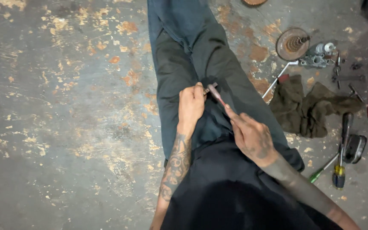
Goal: The person sits on the workshop floor and wipes a motorcycle chain sprocket with a cloth, then holds the sprocket on their lap and scrubs its teeth with a wire brush, turning it to clean around the ring.
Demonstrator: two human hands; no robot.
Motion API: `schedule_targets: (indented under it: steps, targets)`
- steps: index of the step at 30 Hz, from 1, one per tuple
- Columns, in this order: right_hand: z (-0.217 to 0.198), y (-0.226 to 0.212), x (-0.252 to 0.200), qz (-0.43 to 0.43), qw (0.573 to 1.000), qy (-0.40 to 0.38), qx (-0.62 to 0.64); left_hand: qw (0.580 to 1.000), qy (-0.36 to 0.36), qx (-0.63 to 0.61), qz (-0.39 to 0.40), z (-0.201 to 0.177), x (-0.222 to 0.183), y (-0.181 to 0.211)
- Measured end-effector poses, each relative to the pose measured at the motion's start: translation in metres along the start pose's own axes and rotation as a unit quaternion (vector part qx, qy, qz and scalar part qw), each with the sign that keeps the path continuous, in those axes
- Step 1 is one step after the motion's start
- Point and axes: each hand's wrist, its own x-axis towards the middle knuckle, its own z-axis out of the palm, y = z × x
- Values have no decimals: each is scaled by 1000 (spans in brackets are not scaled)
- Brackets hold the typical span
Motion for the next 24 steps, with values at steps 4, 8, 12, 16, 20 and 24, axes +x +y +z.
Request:
schedule_targets:
  steps: [4,8,12,16,20,24]
  targets:
    - [11,4,10,-3,1000,16,-17,1000,-19,14,-9,-1,0,2]
    - [-1,-9,11,-2,1000,12,-5,1000,-14,10,-17,-1,-3,4]
    - [0,-1,-1,11,1000,-16,22,999,-32,12,-14,-3,4,-1]
    - [19,8,7,6,999,21,-45,999,-34,16,-19,2,2,-6]
    - [3,1,-10,14,1000,-9,-15,999,-33,14,-24,-4,2,-7]
    - [6,-1,1,21,999,-39,-15,999,-36,2,-32,-6,1,-6]
